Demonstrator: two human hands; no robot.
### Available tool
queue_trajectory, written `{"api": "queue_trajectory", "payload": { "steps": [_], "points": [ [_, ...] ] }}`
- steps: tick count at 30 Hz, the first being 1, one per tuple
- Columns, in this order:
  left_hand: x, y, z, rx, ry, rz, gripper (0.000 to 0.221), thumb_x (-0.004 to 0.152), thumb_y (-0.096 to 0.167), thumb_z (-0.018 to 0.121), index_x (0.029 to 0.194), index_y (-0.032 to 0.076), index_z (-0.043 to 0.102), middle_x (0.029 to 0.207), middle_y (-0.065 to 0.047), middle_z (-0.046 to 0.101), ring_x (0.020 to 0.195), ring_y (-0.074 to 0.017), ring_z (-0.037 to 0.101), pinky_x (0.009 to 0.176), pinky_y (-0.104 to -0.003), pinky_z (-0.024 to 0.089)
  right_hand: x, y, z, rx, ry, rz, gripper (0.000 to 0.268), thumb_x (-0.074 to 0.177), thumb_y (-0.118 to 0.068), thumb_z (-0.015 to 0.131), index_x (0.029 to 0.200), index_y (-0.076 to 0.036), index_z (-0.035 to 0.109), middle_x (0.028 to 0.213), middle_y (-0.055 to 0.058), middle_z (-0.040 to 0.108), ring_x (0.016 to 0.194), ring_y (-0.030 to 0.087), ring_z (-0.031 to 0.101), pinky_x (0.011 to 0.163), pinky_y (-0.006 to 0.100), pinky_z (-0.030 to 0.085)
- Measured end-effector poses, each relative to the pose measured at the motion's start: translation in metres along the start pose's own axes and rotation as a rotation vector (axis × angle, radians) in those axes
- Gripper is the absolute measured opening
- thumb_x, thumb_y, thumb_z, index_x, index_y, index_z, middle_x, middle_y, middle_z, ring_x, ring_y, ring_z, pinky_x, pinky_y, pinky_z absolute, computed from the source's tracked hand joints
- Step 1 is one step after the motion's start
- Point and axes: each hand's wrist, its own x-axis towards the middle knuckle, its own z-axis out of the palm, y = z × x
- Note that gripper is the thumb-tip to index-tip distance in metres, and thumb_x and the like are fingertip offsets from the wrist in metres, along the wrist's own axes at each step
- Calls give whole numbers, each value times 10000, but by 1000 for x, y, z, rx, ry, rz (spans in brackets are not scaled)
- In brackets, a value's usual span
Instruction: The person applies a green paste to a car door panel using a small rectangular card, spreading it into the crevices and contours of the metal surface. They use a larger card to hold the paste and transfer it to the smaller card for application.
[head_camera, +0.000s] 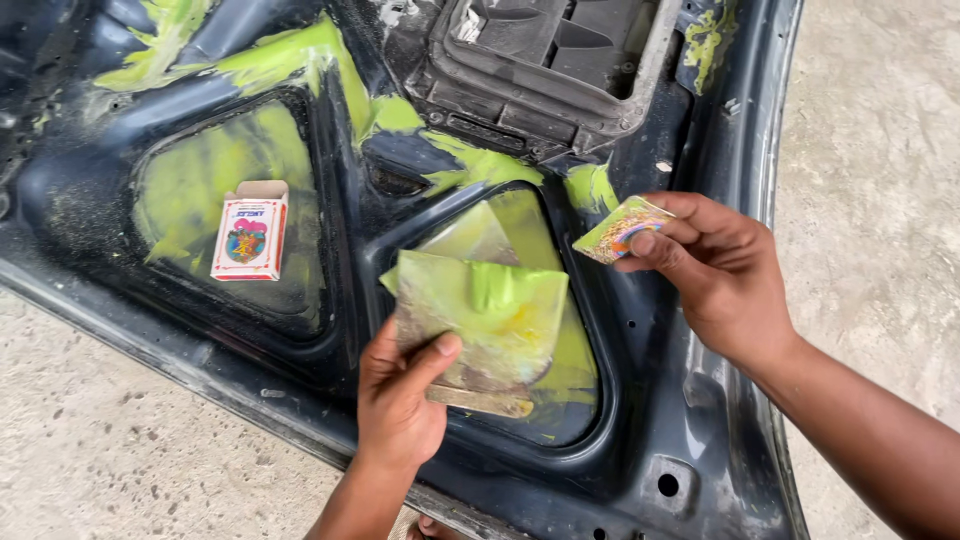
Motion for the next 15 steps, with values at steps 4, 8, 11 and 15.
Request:
{"api": "queue_trajectory", "payload": {
  "steps": [4, 8, 11, 15],
  "points": [
    [-3, 5, 9, 31, -111, -58, 458, 776, -3, 679, 1228, -54, 629, 1088, -156, 720, 1011, -219, 657, 903, -345, 530, -13, 1, 8, -28, -61, -190, 196, 899, -43, 642, 1091, -9, 655, 992, 166, 737, 843, 199, 756, 774, 266, 647],
    [-1, 4, 3, 51, -115, -44, 420, 777, 1, 692, 1191, -53, 651, 1040, -134, 730, 964, -196, 656, 834, -321, 540, -19, 1, 13, -97, -113, -223, 148, 895, -6, 619, 1028, 29, 675, 998, 169, 741, 910, 209, 749, 883, 291, 633],
    [-2, 1, -4, 20, -97, -54, 448, 766, -26, 684, 1210, -66, 637, 1049, -152, 728, 950, -190, 658, 833, -306, 525, -9, -3, 6, -316, -286, -422, 154, 923, -49, 570, 1002, -2, 693, 984, 131, 750, 902, 209, 763, 813, 264, 635],
    [1, 13, -14, -24, 41, 134, 547, 744, -74, 651, 1284, -36, 573, 1198, -187, 661, 1070, -260, 630, 964, -375, 496, 3, 2, -16, -594, -569, -247, 236, 882, -90, 566, 1071, -71, 706, 975, 65, 791, 833, 177, 799, 720, 274, 642]
  ]
}}
